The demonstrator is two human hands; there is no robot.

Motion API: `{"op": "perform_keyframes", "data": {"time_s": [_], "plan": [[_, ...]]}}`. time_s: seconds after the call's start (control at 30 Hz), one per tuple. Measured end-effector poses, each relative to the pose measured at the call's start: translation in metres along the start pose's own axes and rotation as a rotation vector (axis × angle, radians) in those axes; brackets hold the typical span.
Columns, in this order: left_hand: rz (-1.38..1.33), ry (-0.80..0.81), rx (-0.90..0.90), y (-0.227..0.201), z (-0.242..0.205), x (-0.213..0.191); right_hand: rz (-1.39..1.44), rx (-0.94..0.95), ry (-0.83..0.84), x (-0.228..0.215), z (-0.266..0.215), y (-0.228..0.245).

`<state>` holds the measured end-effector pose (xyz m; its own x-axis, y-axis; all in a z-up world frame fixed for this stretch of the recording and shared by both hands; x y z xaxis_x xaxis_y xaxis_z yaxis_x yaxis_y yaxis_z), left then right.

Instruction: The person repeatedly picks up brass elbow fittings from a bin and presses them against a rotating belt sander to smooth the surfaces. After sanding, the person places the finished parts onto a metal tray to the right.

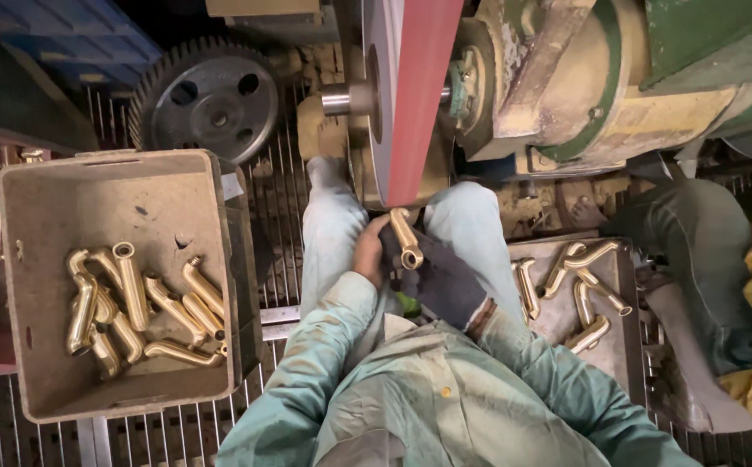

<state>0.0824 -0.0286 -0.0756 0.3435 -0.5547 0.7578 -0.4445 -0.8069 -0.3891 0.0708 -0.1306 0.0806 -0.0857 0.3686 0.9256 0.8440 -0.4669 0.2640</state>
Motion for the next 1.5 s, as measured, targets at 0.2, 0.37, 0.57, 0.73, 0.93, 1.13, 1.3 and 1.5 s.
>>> {"op": "perform_keyframes", "data": {"time_s": [0.2,0.37,0.57,0.73,0.93,1.13,1.3,1.5], "plan": [[-0.095,-0.037,0.079,0.000,0.015,0.001,0.010,-0.049,-0.035,-0.032,0.026,0.002],[-0.095,-0.098,0.092,0.002,0.022,-0.005,0.209,-0.078,-0.039,-0.054,0.043,0.001],[-0.123,-0.165,0.088,0.010,0.037,-0.017,0.102,-0.109,-0.091,-0.065,0.054,0.005],[-0.183,-0.168,0.003,0.020,0.052,-0.028,0.138,-0.150,0.024,-0.069,0.066,0.007],[-0.123,-0.266,-0.027,0.030,0.070,-0.053,0.095,-0.143,-0.116,-0.100,0.073,0.005],[-0.041,-0.273,-0.035,0.034,0.081,-0.068,-0.021,-0.108,-0.162,-0.094,0.079,0.008],[-0.009,-0.145,0.295,0.022,0.062,-0.053,-0.345,-0.054,-0.179,-0.061,0.048,0.010],[0.117,-0.170,0.410,0.007,0.055,-0.043,0.068,-0.066,-0.130,-0.055,0.057,0.006]]}}
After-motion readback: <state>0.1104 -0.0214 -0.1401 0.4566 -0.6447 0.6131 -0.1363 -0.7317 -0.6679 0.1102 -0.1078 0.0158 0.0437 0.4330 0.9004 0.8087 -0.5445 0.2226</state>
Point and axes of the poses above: each hand's wrist, its own z-axis towards the middle knuckle, its own x-axis out of the palm, y = z × x, the point moved 6 cm from there along z, towards the middle knuckle, and after that the axes turned 11 degrees about y, right-handed, at the moved point
